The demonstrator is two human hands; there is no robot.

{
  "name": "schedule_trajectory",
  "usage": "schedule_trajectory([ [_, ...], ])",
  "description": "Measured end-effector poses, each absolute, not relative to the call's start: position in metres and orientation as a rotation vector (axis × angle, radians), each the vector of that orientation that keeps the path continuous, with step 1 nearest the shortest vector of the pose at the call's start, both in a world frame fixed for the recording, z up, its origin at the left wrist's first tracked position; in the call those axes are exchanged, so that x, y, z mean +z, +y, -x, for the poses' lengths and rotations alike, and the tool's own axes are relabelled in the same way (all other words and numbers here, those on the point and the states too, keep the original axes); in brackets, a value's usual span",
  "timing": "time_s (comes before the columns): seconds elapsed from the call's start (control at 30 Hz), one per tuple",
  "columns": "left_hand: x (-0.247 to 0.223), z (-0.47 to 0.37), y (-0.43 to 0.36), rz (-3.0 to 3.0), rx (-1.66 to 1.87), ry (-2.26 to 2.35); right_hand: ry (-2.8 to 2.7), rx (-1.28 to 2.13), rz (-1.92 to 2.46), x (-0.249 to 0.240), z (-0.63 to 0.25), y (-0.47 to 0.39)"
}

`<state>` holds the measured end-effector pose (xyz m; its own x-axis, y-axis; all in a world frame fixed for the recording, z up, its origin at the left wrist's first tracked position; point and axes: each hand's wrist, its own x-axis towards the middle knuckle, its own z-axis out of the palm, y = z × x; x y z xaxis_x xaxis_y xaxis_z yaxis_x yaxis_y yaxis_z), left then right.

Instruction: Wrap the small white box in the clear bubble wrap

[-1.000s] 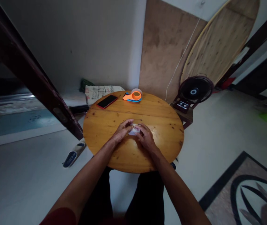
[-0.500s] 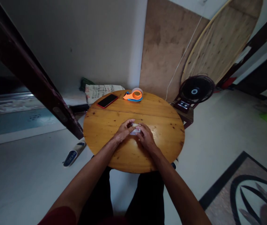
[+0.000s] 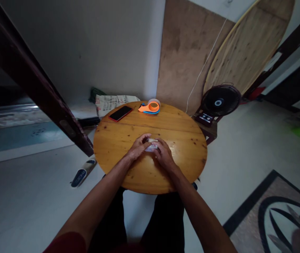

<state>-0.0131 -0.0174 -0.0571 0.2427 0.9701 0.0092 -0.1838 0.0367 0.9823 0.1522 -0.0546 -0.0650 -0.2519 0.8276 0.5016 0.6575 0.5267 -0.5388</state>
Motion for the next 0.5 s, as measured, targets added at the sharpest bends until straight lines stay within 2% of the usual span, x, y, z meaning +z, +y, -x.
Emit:
schedule_trajectory([
  [0.5,-0.0592,0.0136,-0.0148,-1.17,1.111,0.913,-1.993,0.289,1.187,-0.0646,-0.1521,-0.055],
])
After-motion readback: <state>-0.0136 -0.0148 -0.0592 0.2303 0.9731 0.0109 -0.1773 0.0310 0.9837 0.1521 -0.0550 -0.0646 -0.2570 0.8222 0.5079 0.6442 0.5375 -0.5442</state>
